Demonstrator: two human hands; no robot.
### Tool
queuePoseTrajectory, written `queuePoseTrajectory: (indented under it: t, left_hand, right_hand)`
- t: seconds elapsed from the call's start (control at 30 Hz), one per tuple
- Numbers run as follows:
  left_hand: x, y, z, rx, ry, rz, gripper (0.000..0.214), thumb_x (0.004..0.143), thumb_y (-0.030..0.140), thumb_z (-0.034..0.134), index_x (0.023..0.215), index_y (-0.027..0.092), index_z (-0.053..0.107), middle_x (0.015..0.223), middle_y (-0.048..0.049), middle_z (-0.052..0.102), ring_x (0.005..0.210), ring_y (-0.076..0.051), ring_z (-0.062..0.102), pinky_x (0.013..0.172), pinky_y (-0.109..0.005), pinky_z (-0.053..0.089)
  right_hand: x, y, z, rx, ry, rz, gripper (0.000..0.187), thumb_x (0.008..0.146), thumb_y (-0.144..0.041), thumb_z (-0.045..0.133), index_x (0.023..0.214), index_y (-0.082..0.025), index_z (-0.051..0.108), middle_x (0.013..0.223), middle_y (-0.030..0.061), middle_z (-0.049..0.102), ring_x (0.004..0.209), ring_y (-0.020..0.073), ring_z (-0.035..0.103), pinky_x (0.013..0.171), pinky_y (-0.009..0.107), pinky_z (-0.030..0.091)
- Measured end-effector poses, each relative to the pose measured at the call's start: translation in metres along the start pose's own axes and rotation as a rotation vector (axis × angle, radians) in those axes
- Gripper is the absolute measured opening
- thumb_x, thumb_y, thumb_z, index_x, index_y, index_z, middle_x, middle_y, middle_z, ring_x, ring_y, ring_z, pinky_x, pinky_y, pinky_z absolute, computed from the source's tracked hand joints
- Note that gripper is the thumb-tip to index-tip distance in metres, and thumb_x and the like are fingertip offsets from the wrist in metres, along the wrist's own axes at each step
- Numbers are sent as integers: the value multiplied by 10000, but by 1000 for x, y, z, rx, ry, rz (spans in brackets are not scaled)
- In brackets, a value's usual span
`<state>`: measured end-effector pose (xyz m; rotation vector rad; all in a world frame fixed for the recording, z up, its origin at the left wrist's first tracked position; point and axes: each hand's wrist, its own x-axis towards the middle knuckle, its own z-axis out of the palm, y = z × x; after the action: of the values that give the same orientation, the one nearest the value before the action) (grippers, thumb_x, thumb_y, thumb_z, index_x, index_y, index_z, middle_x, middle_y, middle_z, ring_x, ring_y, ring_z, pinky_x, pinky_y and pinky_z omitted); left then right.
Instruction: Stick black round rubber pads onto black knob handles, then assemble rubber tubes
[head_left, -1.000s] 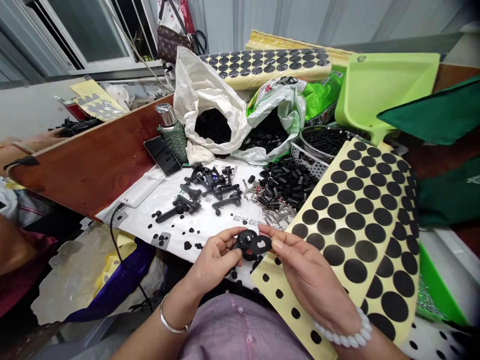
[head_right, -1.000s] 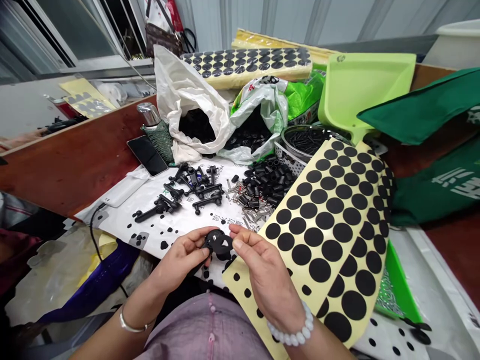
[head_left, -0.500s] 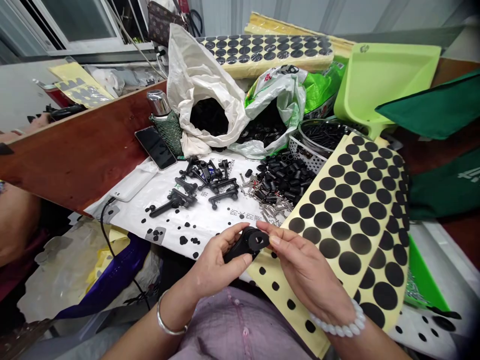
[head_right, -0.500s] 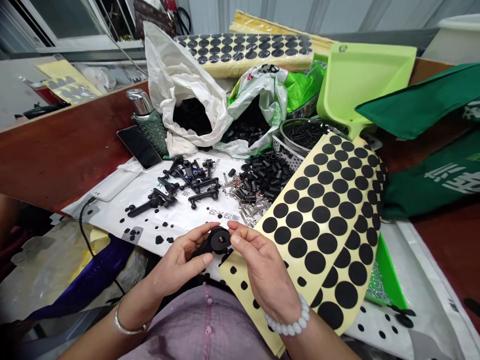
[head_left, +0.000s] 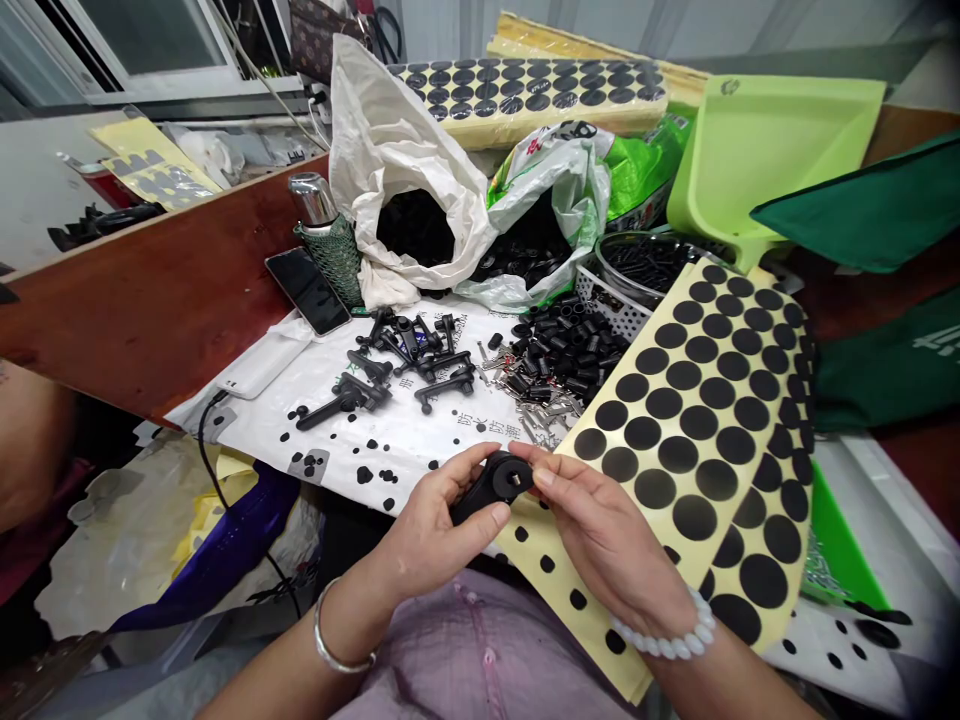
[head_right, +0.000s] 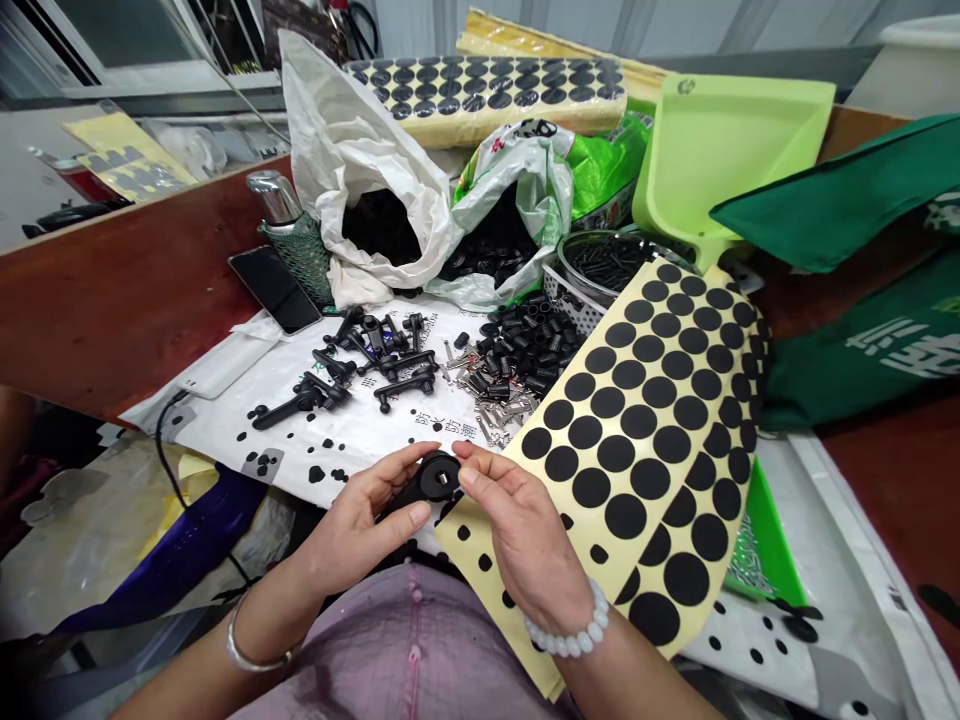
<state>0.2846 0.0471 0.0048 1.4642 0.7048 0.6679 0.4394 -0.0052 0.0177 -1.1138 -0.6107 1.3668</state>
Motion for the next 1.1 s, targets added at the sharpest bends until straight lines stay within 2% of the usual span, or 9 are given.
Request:
queuePoseTrajectory:
  t: [0.17,0.4,0.53,0.67,0.87,1.1]
  left_hand:
    - [0,0,3,8,-4,7,479,796,200,568,1249,140,426,1249,-119,547,1139,-218,510,979,-355,402]
    - [1,-1,6,17,18,-8,480,800,209,562,1253,133,426,1248,-122,548,1137,-219,513,979,-352,401]
    - [1,-4,8,40,38,-11,481,811,229,562,1264,144,425,1254,-114,546,1143,-216,508,983,-348,397]
    - [1,-8,8,73,54,-7,470,821,241,559,1265,155,433,1238,-106,557,1128,-215,518,969,-340,407]
    - [3,-14,9,91,83,0,409,848,241,517,1247,174,458,1184,-88,591,1050,-195,560,884,-300,455]
    - [3,-15,9,57,90,-32,387,858,240,498,1237,171,464,1164,-84,598,1021,-175,566,880,-281,445]
  right_hand:
    - [-1,1,-1,-1,18,11,195,705,-370,700,781,-191,689,1170,56,585,1096,237,485,1017,397,282]
    - [0,2,-3,-15,46,18,202,691,-372,704,793,-199,682,1010,44,627,1061,235,492,990,405,301]
    - [0,3,-3,-16,28,-3,179,712,-349,695,670,-181,649,1108,51,599,1104,234,472,1019,397,262]
    - [1,4,-3,-38,42,-4,175,721,-349,687,710,-178,654,1129,59,591,1116,241,464,1028,413,243]
    - [2,7,-3,-75,31,-33,207,742,-340,663,627,-179,602,1199,62,560,1133,235,459,1027,401,247]
    - [6,14,-6,-260,84,-144,184,790,-310,607,652,-188,596,1157,71,579,1174,232,442,1013,403,267]
